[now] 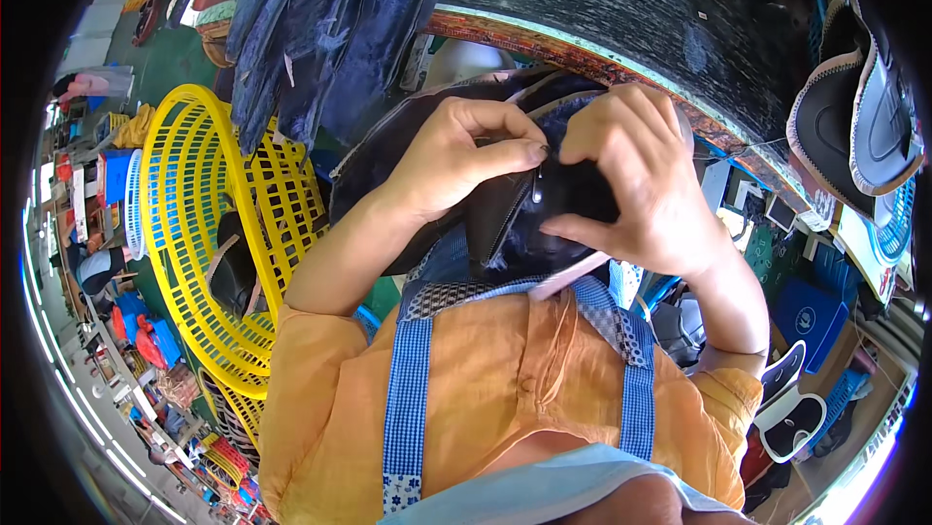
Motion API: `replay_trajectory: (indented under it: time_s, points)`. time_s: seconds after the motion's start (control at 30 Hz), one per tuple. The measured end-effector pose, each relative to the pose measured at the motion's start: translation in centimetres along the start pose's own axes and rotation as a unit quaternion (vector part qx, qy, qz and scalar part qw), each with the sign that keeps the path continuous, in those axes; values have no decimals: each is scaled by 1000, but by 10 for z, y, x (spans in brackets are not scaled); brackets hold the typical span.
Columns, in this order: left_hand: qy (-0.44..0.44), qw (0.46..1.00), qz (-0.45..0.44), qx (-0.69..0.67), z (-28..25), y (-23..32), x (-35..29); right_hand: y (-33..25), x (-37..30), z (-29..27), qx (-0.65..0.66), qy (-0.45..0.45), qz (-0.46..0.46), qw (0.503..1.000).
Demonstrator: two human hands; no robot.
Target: Assembling and preparing shoe uppers by hand at a workbench.
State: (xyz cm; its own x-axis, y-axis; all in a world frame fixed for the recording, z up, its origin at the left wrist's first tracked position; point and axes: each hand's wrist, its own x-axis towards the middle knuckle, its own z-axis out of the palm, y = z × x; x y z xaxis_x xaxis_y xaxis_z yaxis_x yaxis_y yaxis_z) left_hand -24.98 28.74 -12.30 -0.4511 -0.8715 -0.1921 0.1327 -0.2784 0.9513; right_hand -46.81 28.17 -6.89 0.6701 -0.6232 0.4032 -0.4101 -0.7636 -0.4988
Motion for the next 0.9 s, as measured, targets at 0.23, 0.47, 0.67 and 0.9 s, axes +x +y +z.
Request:
replay_trajectory:
  time_s: [0.23,0.47,0.67,0.9]
  points:
    - [35,999,21,-37,2,-4,0,2,0,16,-70,-2,-60,996]
    - [42,999,10,-29,9,-11,5,-2,4,15,-128,-4,-35,991]
    - [54,990,95,84,9,-30,25,24,14,15,3,-75,-40,996]
    - [57,986,58,145,4,-55,38,20,5,30,178,-180,-47,966]
